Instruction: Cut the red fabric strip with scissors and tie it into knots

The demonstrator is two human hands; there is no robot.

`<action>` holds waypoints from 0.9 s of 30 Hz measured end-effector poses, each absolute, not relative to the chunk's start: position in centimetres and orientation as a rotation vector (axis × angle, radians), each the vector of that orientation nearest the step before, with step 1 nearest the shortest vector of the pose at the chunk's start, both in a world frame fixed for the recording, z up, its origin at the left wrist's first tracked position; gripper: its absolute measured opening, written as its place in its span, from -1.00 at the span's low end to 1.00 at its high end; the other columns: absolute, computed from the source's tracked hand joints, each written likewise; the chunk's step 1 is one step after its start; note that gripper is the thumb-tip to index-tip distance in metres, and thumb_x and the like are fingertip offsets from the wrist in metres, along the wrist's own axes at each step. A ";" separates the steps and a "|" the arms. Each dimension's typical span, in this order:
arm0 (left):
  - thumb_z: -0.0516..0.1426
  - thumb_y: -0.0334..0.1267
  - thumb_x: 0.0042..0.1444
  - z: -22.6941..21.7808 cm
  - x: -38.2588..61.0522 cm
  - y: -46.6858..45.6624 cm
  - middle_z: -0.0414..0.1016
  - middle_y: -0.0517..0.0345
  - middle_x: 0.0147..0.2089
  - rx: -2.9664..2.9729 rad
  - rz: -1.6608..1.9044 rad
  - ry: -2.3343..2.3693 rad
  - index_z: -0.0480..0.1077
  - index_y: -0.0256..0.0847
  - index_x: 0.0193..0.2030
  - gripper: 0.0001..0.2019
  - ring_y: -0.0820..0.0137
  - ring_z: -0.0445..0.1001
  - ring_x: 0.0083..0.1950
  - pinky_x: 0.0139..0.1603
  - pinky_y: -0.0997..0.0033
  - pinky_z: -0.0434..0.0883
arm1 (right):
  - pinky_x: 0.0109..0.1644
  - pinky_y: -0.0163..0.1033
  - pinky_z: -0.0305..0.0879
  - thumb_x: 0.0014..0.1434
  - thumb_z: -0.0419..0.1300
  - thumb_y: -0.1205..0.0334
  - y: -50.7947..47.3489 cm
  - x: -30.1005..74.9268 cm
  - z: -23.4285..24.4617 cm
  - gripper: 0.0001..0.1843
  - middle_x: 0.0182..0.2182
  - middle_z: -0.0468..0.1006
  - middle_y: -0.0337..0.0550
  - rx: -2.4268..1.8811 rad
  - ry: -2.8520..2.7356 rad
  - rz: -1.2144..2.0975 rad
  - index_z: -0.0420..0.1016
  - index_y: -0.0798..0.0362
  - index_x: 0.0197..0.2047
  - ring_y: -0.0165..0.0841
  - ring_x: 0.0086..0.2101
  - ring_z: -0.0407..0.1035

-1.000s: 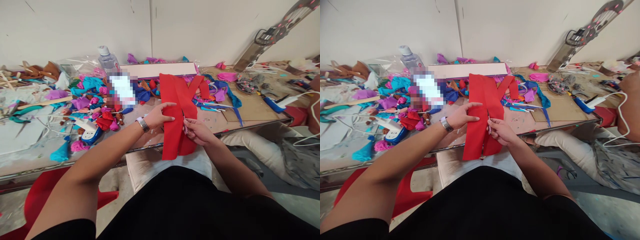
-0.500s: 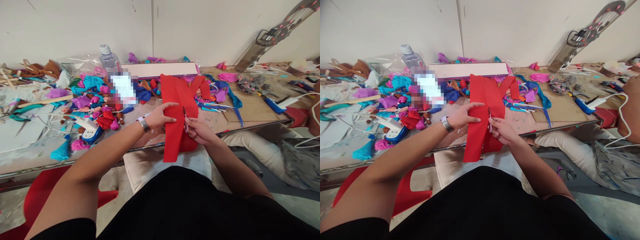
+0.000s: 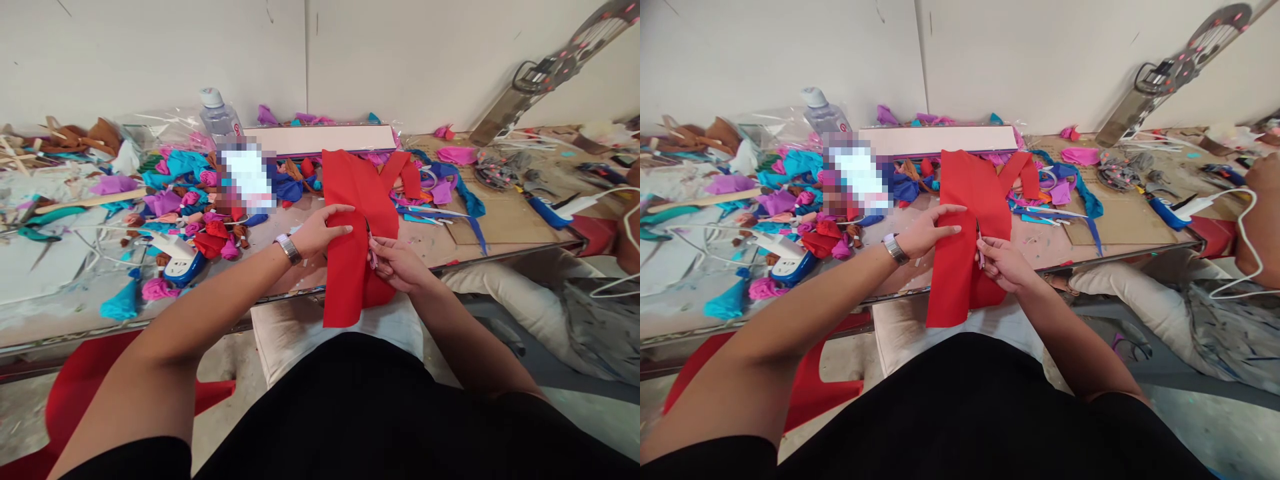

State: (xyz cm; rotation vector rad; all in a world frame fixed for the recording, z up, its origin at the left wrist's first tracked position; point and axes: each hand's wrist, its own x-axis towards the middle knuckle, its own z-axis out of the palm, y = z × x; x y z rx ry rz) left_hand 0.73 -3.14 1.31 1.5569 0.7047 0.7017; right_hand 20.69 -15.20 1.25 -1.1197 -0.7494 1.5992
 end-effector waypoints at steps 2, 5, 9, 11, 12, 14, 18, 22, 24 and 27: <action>0.36 -0.19 0.12 1.3 0.8 -3.1 0.61 -0.10 0.26 1.548 0.751 0.766 0.55 -0.25 0.23 -0.48 0.11 0.58 0.22 0.27 0.05 0.55 | -0.66 -0.45 -0.15 -0.02 0.65 -0.04 -15.3 20.5 1.2 -0.48 -0.52 0.56 -0.29 -1.119 -0.732 1.604 0.50 0.12 -0.31 -0.67 -0.72 0.04; 0.38 -0.23 0.05 1.3 0.9 -3.0 0.62 -0.09 0.23 1.536 0.767 0.821 0.56 -0.27 0.21 -0.46 0.13 0.59 0.20 0.25 0.08 0.56 | -0.66 -0.45 -0.14 -0.01 0.64 -0.08 -15.5 20.4 1.2 -0.46 -0.54 0.53 -0.29 -1.122 -0.734 1.609 0.48 0.11 -0.35 -0.67 -0.71 0.04; 0.40 -0.29 -0.03 1.6 0.8 -3.1 0.60 -0.06 0.28 1.531 0.759 0.803 0.56 -0.25 0.20 -0.42 0.14 0.58 0.23 0.28 0.10 0.54 | -0.67 -0.44 -0.18 0.03 0.62 -0.10 -15.2 20.6 1.4 -0.46 -0.59 0.47 -0.32 -1.125 -0.758 1.612 0.43 0.08 -0.39 -0.64 -0.70 0.01; 0.41 -0.29 -0.04 1.6 0.8 -3.1 0.61 -0.07 0.26 1.526 0.739 0.793 0.56 -0.25 0.20 -0.41 0.13 0.59 0.20 0.26 0.10 0.55 | -0.67 -0.44 -0.18 0.03 0.61 -0.11 -15.1 20.7 1.4 -0.45 -0.59 0.47 -0.31 -1.125 -0.769 1.618 0.42 0.08 -0.41 -0.64 -0.70 0.02; 0.41 -0.28 -0.04 1.7 0.8 -3.2 0.61 -0.06 0.24 1.524 0.728 0.792 0.55 -0.24 0.21 -0.40 0.14 0.60 0.18 0.24 0.09 0.56 | -0.67 -0.44 -0.18 0.02 0.62 -0.12 -15.0 20.7 1.4 -0.44 -0.59 0.46 -0.31 -1.126 -0.770 1.620 0.42 0.09 -0.42 -0.64 -0.70 0.02; 0.41 -0.27 -0.04 1.7 0.8 -3.2 0.62 -0.06 0.22 1.522 0.713 0.790 0.55 -0.24 0.22 -0.39 0.15 0.61 0.14 0.21 0.09 0.57 | -0.67 -0.44 -0.17 -0.01 0.63 -0.12 -14.8 20.7 1.4 -0.43 -0.60 0.45 -0.32 -1.126 -0.764 1.620 0.42 0.09 -0.42 -0.65 -0.70 0.02; 0.41 -0.27 -0.03 1.7 0.7 -3.2 0.61 -0.06 0.26 1.557 0.717 0.795 0.56 -0.24 0.22 -0.40 0.14 0.58 0.20 0.26 0.10 0.55 | -0.67 -0.44 -0.18 -0.02 0.64 -0.11 -14.6 20.6 1.3 -0.43 -0.60 0.43 -0.34 -1.124 -0.760 1.618 0.42 0.09 -0.42 -0.65 -0.71 0.02; 0.40 -0.28 -0.01 1.8 0.7 -3.2 0.59 -0.06 0.29 1.567 0.718 0.797 0.56 -0.24 0.21 -0.41 0.13 0.56 0.23 0.28 0.10 0.53 | -0.67 -0.43 -0.17 0.02 0.62 -0.09 -14.6 20.6 1.2 -0.45 -0.61 0.43 -0.34 -1.099 -0.785 1.625 0.41 0.09 -0.43 -0.65 -0.71 0.01; 0.40 -0.28 -0.01 1.8 0.7 -3.3 0.60 -0.06 0.27 1.555 0.714 0.796 0.55 -0.24 0.22 -0.41 0.13 0.57 0.21 0.25 0.11 0.54 | -0.66 -0.43 -0.17 0.04 0.61 -0.07 -14.5 20.6 1.2 -0.47 -0.61 0.44 -0.34 -1.093 -0.790 1.621 0.42 0.09 -0.41 -0.65 -0.71 0.01; 0.40 -0.29 -0.03 2.0 0.7 -3.4 0.60 -0.06 0.25 1.543 0.709 0.800 0.55 -0.24 0.22 -0.40 0.13 0.58 0.19 0.22 0.11 0.55 | -0.66 -0.43 -0.17 0.04 0.61 -0.06 -14.5 20.5 1.2 -0.48 -0.60 0.45 -0.34 -1.092 -0.790 1.614 0.42 0.08 -0.40 -0.65 -0.71 0.00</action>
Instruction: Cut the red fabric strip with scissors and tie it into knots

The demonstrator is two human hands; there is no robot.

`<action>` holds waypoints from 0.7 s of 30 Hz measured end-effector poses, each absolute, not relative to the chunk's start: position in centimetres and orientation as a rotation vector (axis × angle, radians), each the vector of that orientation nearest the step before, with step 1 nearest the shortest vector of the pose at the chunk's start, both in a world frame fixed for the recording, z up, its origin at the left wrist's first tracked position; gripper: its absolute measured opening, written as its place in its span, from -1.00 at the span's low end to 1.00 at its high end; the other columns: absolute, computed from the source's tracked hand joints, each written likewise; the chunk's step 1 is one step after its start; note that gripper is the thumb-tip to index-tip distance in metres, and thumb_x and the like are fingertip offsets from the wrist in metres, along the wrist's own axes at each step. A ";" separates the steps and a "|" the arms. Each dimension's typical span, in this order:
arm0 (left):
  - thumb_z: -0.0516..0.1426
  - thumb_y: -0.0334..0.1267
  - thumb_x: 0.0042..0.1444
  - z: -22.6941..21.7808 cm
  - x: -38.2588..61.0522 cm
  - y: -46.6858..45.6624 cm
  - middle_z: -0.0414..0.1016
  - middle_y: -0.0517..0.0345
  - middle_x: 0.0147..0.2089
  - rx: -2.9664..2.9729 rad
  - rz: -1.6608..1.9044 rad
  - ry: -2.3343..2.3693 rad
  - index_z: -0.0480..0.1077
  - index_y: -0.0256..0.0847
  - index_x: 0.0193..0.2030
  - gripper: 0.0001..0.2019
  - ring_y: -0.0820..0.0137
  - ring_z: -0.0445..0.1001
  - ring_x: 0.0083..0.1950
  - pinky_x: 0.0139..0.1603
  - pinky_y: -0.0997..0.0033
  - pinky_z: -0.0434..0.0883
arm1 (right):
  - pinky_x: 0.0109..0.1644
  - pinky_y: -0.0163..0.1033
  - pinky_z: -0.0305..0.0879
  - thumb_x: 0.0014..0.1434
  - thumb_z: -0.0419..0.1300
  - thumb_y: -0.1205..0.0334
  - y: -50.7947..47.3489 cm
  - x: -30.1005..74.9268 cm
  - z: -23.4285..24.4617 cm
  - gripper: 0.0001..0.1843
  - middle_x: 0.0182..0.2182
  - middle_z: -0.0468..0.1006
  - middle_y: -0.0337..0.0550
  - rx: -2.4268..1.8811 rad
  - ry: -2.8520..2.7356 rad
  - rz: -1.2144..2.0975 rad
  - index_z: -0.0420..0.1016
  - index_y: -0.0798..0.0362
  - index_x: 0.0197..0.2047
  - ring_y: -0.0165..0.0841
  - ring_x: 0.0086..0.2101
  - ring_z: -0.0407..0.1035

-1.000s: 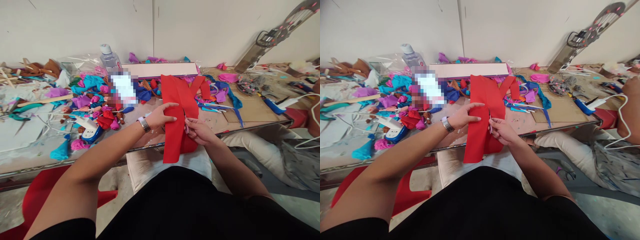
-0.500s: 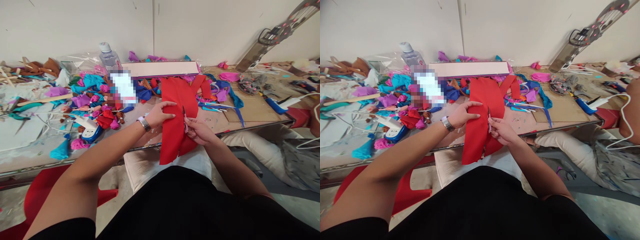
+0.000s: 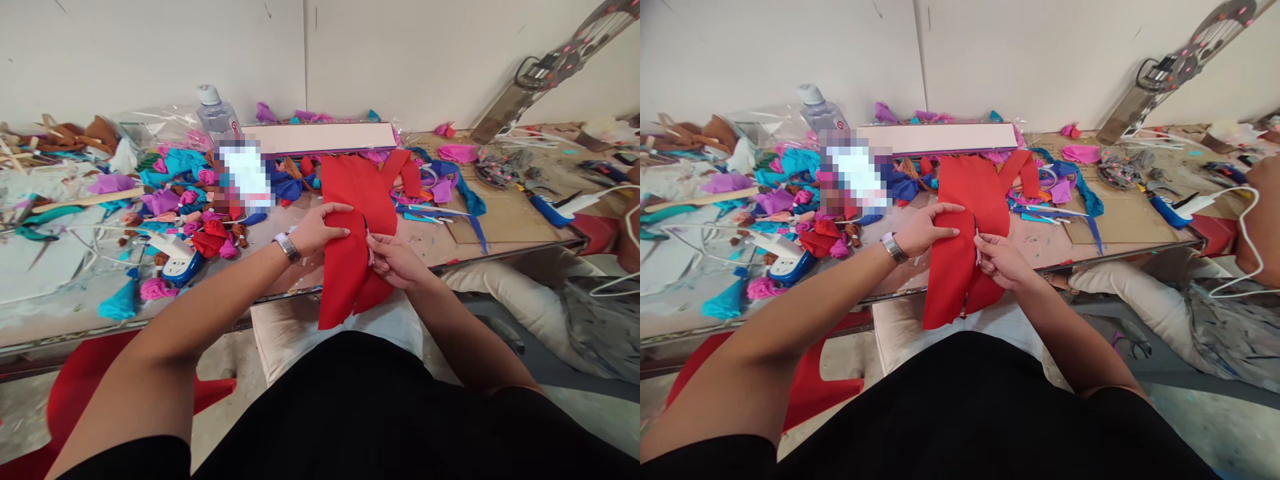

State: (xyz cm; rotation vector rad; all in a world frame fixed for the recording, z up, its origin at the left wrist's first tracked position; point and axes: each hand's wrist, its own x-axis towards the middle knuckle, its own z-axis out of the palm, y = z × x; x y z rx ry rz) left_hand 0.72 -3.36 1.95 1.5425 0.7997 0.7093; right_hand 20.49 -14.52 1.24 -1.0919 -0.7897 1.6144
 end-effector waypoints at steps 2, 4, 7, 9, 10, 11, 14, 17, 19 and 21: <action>0.40 -0.28 -0.03 1.9 0.8 -3.4 0.60 -0.07 0.26 1.514 0.704 0.787 0.55 -0.24 0.22 -0.40 0.13 0.58 0.19 0.22 0.11 0.55 | -0.66 -0.43 -0.16 0.03 0.62 -0.06 -14.6 20.4 1.3 -0.47 -0.61 0.45 -0.34 -1.099 -0.788 1.610 0.41 0.08 -0.41 -0.65 -0.71 0.00; 0.39 -0.23 0.01 1.8 0.8 -3.3 0.60 -0.08 0.27 1.468 0.701 0.770 0.55 -0.24 0.22 -0.42 0.14 0.58 0.18 0.23 0.10 0.54 | -0.66 -0.44 -0.16 0.02 0.62 -0.08 -14.8 20.2 1.3 -0.46 -0.61 0.46 -0.33 -1.102 -0.782 1.614 0.40 0.08 -0.42 -0.65 -0.71 0.00; 0.37 -0.18 0.05 1.5 0.9 -3.1 0.58 -0.09 0.29 1.430 0.718 0.756 0.56 -0.23 0.18 -0.48 0.13 0.56 0.22 0.28 0.08 0.51 | -0.66 -0.44 -0.16 0.05 0.60 -0.10 -15.3 20.2 1.3 -0.45 -0.60 0.47 -0.30 -1.095 -0.767 1.629 0.41 0.08 -0.42 -0.65 -0.70 0.00; 0.37 -0.19 0.03 1.4 0.9 -3.1 0.58 -0.10 0.29 1.428 0.730 0.749 0.58 -0.24 0.16 -0.49 0.12 0.55 0.24 0.29 0.07 0.50 | -0.66 -0.45 -0.15 0.04 0.61 -0.10 -15.4 20.2 1.4 -0.45 -0.59 0.49 -0.29 -1.100 -0.752 1.634 0.42 0.09 -0.42 -0.65 -0.70 0.01; 0.37 -0.20 0.02 1.4 0.9 -3.1 0.58 -0.09 0.29 1.424 0.731 0.747 0.58 -0.24 0.16 -0.49 0.12 0.55 0.24 0.29 0.07 0.51 | -0.66 -0.45 -0.15 0.03 0.62 -0.10 -15.4 20.2 1.4 -0.45 -0.58 0.49 -0.28 -1.104 -0.744 1.634 0.43 0.10 -0.42 -0.65 -0.69 0.02; 0.38 -0.21 0.01 1.4 0.9 -3.1 0.58 -0.09 0.28 1.421 0.729 0.746 0.58 -0.23 0.15 -0.49 0.12 0.56 0.23 0.28 0.08 0.52 | -0.66 -0.45 -0.15 0.01 0.63 -0.10 -15.4 20.2 1.4 -0.45 -0.58 0.49 -0.28 -1.108 -0.737 1.634 0.44 0.10 -0.42 -0.65 -0.69 0.03; 0.40 -0.23 -0.02 1.6 0.9 -3.2 0.60 -0.06 0.25 1.410 0.709 0.751 0.59 -0.22 0.14 -0.48 0.13 0.58 0.19 0.25 0.07 0.55 | -0.67 -0.45 -0.16 0.02 0.62 -0.09 -15.0 20.4 1.5 -0.45 -0.58 0.48 -0.28 -1.119 -0.736 1.632 0.44 0.10 -0.43 -0.65 -0.69 0.03; 0.40 -0.22 -0.03 1.7 0.8 -3.3 0.62 -0.06 0.22 1.404 0.686 0.754 0.59 -0.21 0.14 -0.47 0.13 0.60 0.16 0.22 0.07 0.56 | -0.67 -0.44 -0.17 0.07 0.59 -0.09 -14.6 20.5 1.6 -0.46 -0.58 0.46 -0.29 -1.133 -0.743 1.625 0.42 0.10 -0.44 -0.65 -0.69 0.02; 0.40 -0.22 -0.02 1.8 0.8 -3.3 0.62 -0.05 0.22 1.425 0.686 0.757 0.59 -0.21 0.14 -0.47 0.14 0.60 0.15 0.22 0.08 0.56 | -0.67 -0.44 -0.18 0.07 0.59 -0.10 -14.3 20.5 1.7 -0.46 -0.60 0.43 -0.31 -1.138 -0.751 1.626 0.41 0.09 -0.45 -0.64 -0.69 0.00; 0.40 -0.21 -0.01 1.8 0.7 -3.3 0.61 -0.05 0.24 1.471 0.688 0.762 0.60 -0.21 0.14 -0.48 0.14 0.59 0.16 0.25 0.09 0.54 | -0.67 -0.44 -0.17 0.03 0.61 -0.12 -14.2 20.4 1.7 -0.43 -0.63 0.39 -0.34 -1.137 -0.765 1.629 0.41 0.09 -0.47 -0.64 -0.69 0.00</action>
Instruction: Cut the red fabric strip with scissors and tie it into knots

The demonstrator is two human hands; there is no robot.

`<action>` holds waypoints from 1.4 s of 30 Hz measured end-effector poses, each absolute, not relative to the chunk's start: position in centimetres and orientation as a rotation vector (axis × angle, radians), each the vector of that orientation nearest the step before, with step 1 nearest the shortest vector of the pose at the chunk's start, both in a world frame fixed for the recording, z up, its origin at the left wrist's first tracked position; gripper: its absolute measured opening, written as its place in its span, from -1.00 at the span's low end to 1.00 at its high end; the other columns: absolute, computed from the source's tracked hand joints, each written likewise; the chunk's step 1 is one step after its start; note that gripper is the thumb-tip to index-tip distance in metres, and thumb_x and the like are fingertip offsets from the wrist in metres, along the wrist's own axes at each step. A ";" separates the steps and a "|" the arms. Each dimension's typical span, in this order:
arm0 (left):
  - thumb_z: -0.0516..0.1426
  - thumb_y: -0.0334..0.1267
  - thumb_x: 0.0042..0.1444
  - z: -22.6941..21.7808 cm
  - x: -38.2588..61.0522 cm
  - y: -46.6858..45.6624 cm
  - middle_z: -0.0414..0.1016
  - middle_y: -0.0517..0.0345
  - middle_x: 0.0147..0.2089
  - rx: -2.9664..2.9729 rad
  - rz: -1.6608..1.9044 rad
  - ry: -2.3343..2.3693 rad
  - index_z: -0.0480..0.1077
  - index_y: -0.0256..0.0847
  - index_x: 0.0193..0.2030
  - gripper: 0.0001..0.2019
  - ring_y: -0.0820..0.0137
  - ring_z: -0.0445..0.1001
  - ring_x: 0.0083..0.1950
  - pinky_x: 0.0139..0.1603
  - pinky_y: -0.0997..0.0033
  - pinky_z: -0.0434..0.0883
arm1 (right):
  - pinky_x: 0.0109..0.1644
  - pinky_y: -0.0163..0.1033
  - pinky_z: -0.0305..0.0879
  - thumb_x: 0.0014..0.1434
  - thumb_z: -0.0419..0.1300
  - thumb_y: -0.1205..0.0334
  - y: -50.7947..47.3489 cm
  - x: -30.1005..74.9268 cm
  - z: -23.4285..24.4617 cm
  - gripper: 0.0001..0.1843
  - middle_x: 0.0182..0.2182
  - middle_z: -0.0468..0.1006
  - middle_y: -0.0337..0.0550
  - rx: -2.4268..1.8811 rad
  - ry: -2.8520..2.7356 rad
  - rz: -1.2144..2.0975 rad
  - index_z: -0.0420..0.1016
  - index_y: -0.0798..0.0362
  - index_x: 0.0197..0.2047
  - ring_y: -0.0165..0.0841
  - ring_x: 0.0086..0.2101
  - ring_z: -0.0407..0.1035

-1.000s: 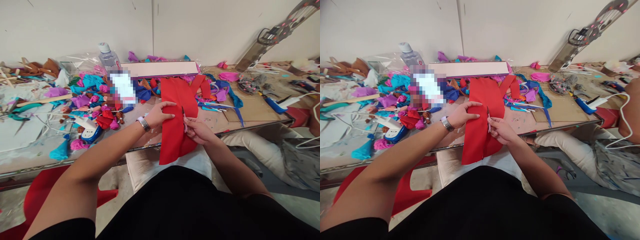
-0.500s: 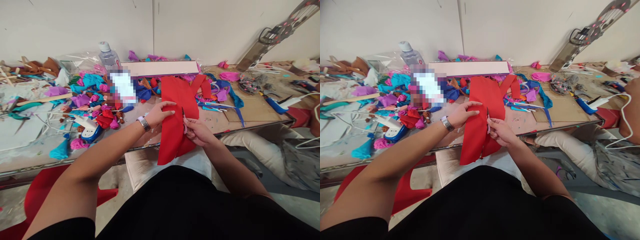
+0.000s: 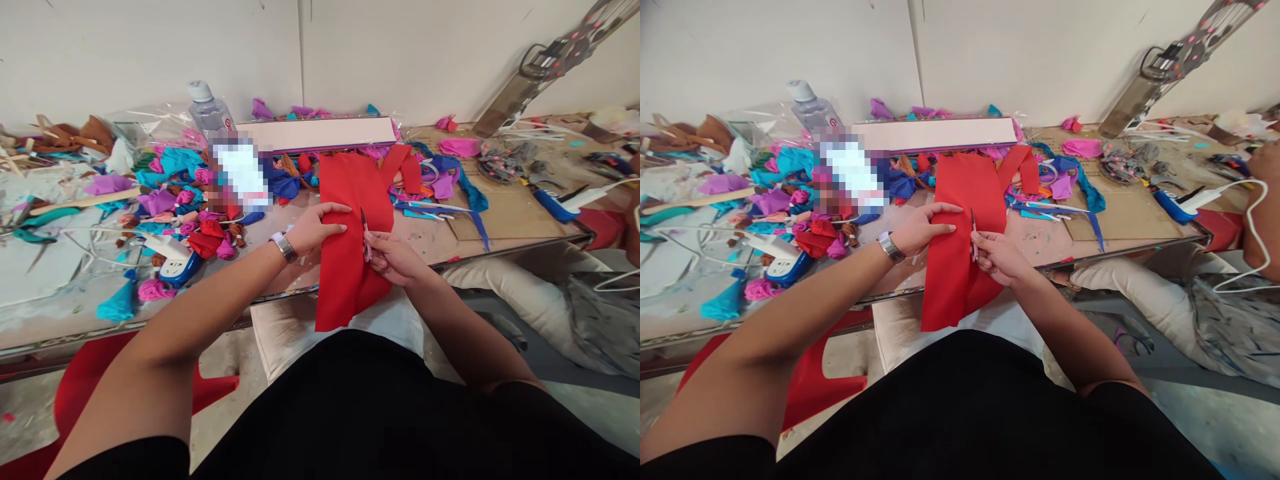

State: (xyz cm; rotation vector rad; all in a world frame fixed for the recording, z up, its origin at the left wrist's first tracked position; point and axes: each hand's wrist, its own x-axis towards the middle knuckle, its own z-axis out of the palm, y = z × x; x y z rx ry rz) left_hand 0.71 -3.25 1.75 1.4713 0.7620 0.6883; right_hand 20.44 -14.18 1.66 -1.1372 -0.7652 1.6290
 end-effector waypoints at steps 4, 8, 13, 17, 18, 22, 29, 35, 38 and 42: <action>0.39 -0.21 0.01 1.8 0.7 -3.2 0.61 -0.03 0.24 1.527 0.696 0.765 0.60 -0.21 0.12 -0.51 0.16 0.58 0.18 0.27 0.11 0.51 | -0.66 -0.45 -0.14 -0.09 0.65 -0.17 -13.9 20.4 1.5 -0.38 -0.64 0.39 -0.34 -1.125 -0.783 1.631 0.41 0.09 -0.50 -0.65 -0.70 0.02; 0.38 -0.21 0.01 1.9 0.7 -3.3 0.62 -0.05 0.20 1.492 0.684 0.763 0.60 -0.23 0.13 -0.50 0.18 0.59 0.10 0.20 0.11 0.54 | -0.65 -0.46 -0.12 0.01 0.62 -0.13 -13.8 20.4 1.4 -0.43 -0.61 0.44 -0.32 -1.113 -0.793 1.634 0.42 0.09 -0.47 -0.65 -0.69 0.02; 0.39 -0.21 0.01 1.7 0.7 -3.3 0.62 -0.03 0.21 1.486 0.695 0.751 0.61 -0.20 0.11 -0.53 0.19 0.59 0.12 0.20 0.14 0.54 | -0.65 -0.44 -0.14 0.07 0.59 -0.09 -13.8 20.4 1.4 -0.46 -0.61 0.45 -0.32 -1.121 -0.791 1.624 0.40 0.08 -0.45 -0.65 -0.69 0.00; 0.36 -0.20 0.04 1.4 0.8 -3.2 0.63 -0.02 0.20 1.469 0.705 0.757 0.62 -0.19 0.10 -0.56 0.20 0.59 0.10 0.16 0.16 0.55 | -0.64 -0.46 -0.15 0.01 0.62 -0.07 -13.9 20.2 1.3 -0.45 -0.61 0.45 -0.31 -1.111 -0.775 1.613 0.40 0.09 -0.44 -0.66 -0.70 0.01; 0.35 -0.19 0.06 1.3 0.8 -3.1 0.63 -0.03 0.20 1.444 0.714 0.760 0.62 -0.19 0.10 -0.57 0.21 0.60 0.09 0.16 0.16 0.55 | -0.64 -0.46 -0.15 0.02 0.62 -0.06 -14.0 20.1 1.3 -0.46 -0.61 0.46 -0.31 -1.109 -0.771 1.614 0.40 0.09 -0.44 -0.66 -0.70 0.01; 0.36 -0.18 0.06 1.0 0.9 -2.9 0.62 -0.04 0.24 1.355 0.745 0.790 0.59 -0.18 0.16 -0.51 0.20 0.61 0.13 0.19 0.13 0.56 | -0.65 -0.45 -0.17 0.08 0.58 -0.07 -14.6 20.0 1.3 -0.49 -0.60 0.46 -0.28 -1.104 -0.762 1.642 0.44 0.11 -0.43 -0.65 -0.69 -0.01; 0.43 -0.29 -0.10 1.2 0.8 -2.9 0.61 -0.08 0.25 1.392 0.734 0.769 0.55 -0.21 0.22 -0.35 0.15 0.62 0.15 0.22 0.07 0.58 | -0.67 -0.44 -0.17 0.04 0.60 -0.10 -15.0 20.2 1.7 -0.49 -0.58 0.48 -0.27 -1.107 -0.750 1.651 0.52 0.13 -0.40 -0.66 -0.69 -0.02; 0.44 -0.30 -0.14 1.4 0.7 -3.2 0.65 -0.10 0.18 1.384 0.672 0.752 0.50 -0.23 0.32 -0.22 0.11 0.63 0.15 0.27 0.01 0.56 | -0.68 -0.45 -0.19 0.05 0.60 -0.06 -14.4 20.3 1.9 -0.51 -0.58 0.47 -0.26 -1.133 -0.735 1.634 0.52 0.14 -0.42 -0.66 -0.69 0.01; 0.44 -0.30 -0.14 1.4 0.7 -3.2 0.62 -0.09 0.25 1.410 0.663 0.761 0.51 -0.19 0.33 -0.22 0.07 0.61 0.20 0.30 -0.02 0.54 | -0.70 -0.44 -0.21 0.06 0.58 -0.08 -14.4 20.3 2.0 -0.52 -0.57 0.50 -0.24 -1.158 -0.743 1.626 0.58 0.17 -0.36 -0.65 -0.70 0.05; 0.44 -0.30 -0.14 1.2 0.7 -2.9 0.49 -0.09 0.42 1.460 0.699 0.749 0.51 -0.18 0.35 -0.19 0.03 0.54 0.33 0.39 0.00 0.49 | -0.73 -0.43 -0.19 0.05 0.59 -0.10 -14.6 20.5 1.7 -0.51 -0.51 0.56 -0.22 -1.187 -0.738 1.608 0.60 0.15 -0.29 -0.62 -0.71 0.11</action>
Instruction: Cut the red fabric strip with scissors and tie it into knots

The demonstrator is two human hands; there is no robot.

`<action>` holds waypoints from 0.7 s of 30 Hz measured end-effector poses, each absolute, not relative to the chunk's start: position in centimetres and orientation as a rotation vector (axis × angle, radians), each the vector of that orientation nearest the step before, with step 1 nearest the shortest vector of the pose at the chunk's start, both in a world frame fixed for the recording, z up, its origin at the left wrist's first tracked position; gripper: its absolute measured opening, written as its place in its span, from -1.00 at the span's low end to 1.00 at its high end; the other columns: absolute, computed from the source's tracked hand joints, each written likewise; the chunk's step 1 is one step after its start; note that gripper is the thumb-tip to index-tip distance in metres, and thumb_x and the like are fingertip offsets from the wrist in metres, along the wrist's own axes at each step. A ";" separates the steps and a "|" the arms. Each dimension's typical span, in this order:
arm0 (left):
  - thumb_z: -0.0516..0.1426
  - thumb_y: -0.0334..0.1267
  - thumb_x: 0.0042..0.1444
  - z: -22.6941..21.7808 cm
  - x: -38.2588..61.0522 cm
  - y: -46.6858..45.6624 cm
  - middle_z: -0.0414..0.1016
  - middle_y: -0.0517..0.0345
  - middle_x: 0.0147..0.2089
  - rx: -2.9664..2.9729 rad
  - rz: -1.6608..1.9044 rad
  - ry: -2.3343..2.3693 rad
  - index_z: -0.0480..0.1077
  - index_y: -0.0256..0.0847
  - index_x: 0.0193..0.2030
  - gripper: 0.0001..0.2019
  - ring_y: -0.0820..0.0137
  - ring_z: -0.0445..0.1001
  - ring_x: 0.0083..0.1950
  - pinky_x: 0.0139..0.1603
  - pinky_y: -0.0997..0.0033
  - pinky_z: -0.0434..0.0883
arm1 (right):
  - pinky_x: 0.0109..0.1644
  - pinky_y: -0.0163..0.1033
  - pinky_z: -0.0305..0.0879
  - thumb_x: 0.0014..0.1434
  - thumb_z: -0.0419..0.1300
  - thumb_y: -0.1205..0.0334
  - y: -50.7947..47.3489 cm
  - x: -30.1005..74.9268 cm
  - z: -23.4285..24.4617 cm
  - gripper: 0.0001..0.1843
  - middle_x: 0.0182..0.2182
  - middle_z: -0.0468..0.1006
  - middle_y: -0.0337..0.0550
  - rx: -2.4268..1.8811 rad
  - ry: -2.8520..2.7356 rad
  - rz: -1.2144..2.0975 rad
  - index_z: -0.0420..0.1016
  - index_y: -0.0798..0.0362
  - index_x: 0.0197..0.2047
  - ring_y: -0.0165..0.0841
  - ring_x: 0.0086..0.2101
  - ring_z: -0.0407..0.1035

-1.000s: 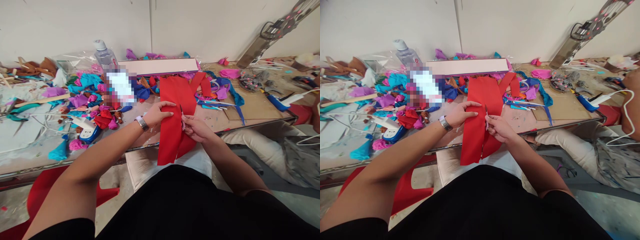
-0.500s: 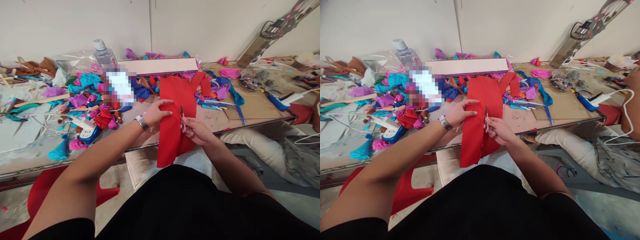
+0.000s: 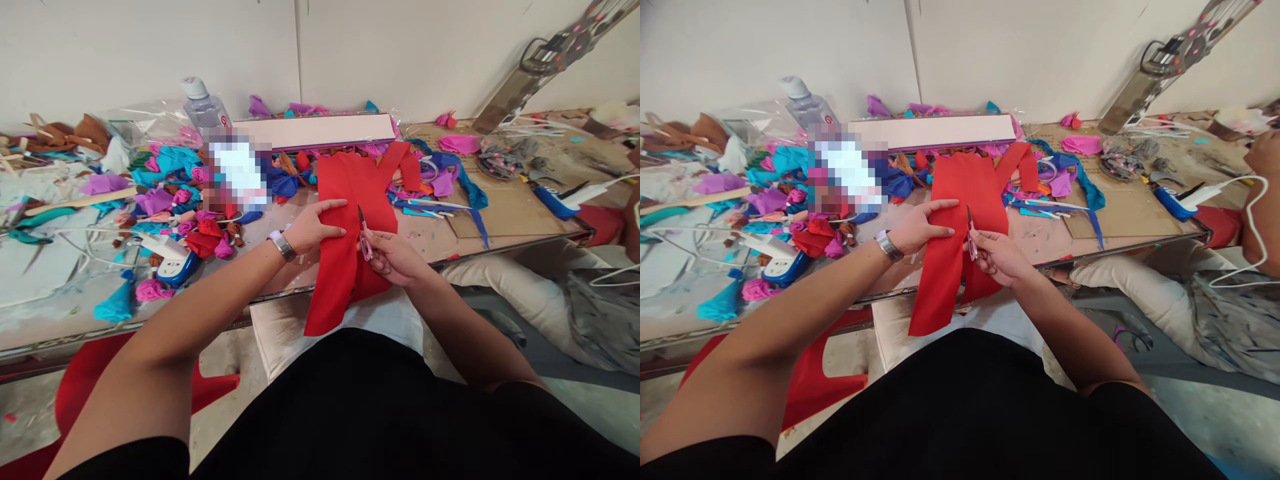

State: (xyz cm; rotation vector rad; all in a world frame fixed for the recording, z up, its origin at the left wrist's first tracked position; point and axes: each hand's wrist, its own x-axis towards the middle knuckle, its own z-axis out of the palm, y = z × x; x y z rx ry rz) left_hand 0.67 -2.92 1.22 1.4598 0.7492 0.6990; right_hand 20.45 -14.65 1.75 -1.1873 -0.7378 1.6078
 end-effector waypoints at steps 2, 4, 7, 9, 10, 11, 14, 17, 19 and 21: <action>0.45 -0.30 -0.14 1.1 0.6 -2.8 0.42 -0.10 0.49 1.501 0.703 0.738 0.48 -0.19 0.39 -0.16 0.02 0.48 0.41 0.44 0.01 0.45 | -0.74 -0.43 -0.16 0.05 0.59 -0.14 -14.8 20.4 1.5 -0.49 -0.49 0.58 -0.23 -1.181 -0.728 1.604 0.58 0.11 -0.27 -0.62 -0.72 0.12; 0.44 -0.26 -0.08 1.1 0.5 -2.7 0.41 -0.10 0.50 1.550 0.716 0.747 0.47 -0.20 0.40 -0.18 0.03 0.44 0.46 0.49 0.02 0.39 | -0.75 -0.44 -0.13 0.05 0.57 -0.20 -14.9 20.4 1.2 -0.46 -0.46 0.61 -0.22 -1.181 -0.723 1.605 0.55 0.10 -0.29 -0.62 -0.72 0.13; 0.38 -0.17 0.10 1.4 0.4 -2.8 0.46 -0.08 0.47 1.634 0.796 0.783 0.50 -0.23 0.37 -0.34 0.09 0.40 0.50 0.57 0.06 0.28 | -0.76 -0.44 -0.07 0.07 0.56 -0.22 -15.1 20.3 1.1 -0.46 -0.43 0.62 -0.21 -1.209 -0.707 1.598 0.57 0.10 -0.27 -0.60 -0.71 0.17; 0.34 -0.15 0.16 1.7 0.4 -2.9 0.49 -0.09 0.44 1.683 0.852 0.803 0.53 -0.26 0.33 -0.40 0.11 0.41 0.49 0.59 0.09 0.26 | -0.77 -0.43 -0.06 0.11 0.55 -0.18 -15.3 20.3 1.3 -0.50 -0.43 0.62 -0.22 -1.227 -0.693 1.598 0.58 0.09 -0.23 -0.59 -0.71 0.19; 0.34 -0.15 0.16 1.8 0.4 -2.9 0.50 -0.09 0.44 1.705 0.865 0.809 0.53 -0.27 0.33 -0.41 0.12 0.42 0.48 0.58 0.10 0.27 | -0.78 -0.43 -0.05 0.13 0.54 -0.16 -15.3 20.2 1.5 -0.52 -0.42 0.63 -0.22 -1.231 -0.691 1.604 0.59 0.09 -0.23 -0.59 -0.71 0.19; 0.35 -0.16 0.15 1.9 0.4 -2.9 0.51 -0.08 0.43 1.717 0.872 0.809 0.53 -0.26 0.32 -0.41 0.12 0.44 0.47 0.57 0.10 0.29 | -0.78 -0.43 -0.05 0.15 0.53 -0.15 -15.4 20.2 1.6 -0.53 -0.41 0.64 -0.20 -1.234 -0.695 1.610 0.59 0.09 -0.24 -0.59 -0.72 0.18; 0.37 -0.22 0.08 2.0 0.3 -2.9 0.51 -0.04 0.43 1.752 0.873 0.803 0.51 -0.24 0.34 -0.36 0.12 0.45 0.46 0.56 0.09 0.30 | -0.79 -0.43 -0.04 0.17 0.52 -0.14 -15.4 20.0 2.0 -0.54 -0.41 0.67 -0.16 -1.223 -0.724 1.620 0.61 0.12 -0.30 -0.61 -0.72 0.16; 0.38 -0.25 0.05 1.8 0.3 -2.8 0.51 -0.04 0.43 1.789 0.863 0.816 0.50 -0.25 0.35 -0.32 0.11 0.45 0.46 0.57 0.07 0.30 | -0.78 -0.45 -0.05 0.16 0.52 -0.15 -15.2 19.9 2.1 -0.53 -0.47 0.64 -0.17 -1.219 -0.734 1.624 0.63 0.13 -0.31 -0.61 -0.72 0.15; 0.38 -0.25 0.04 1.7 0.3 -2.7 0.50 -0.03 0.44 1.804 0.865 0.819 0.50 -0.25 0.36 -0.32 0.11 0.45 0.46 0.57 0.07 0.30 | -0.78 -0.46 -0.05 0.15 0.53 -0.15 -15.2 19.8 2.1 -0.52 -0.49 0.62 -0.19 -1.224 -0.720 1.617 0.64 0.14 -0.31 -0.61 -0.72 0.16; 0.38 -0.25 0.03 1.6 0.3 -2.6 0.50 -0.03 0.44 1.816 0.874 0.818 0.49 -0.25 0.37 -0.30 0.12 0.45 0.47 0.57 0.09 0.30 | -0.78 -0.46 -0.04 0.11 0.56 -0.15 -15.1 19.6 2.2 -0.51 -0.49 0.61 -0.20 -1.225 -0.710 1.604 0.63 0.15 -0.31 -0.61 -0.72 0.18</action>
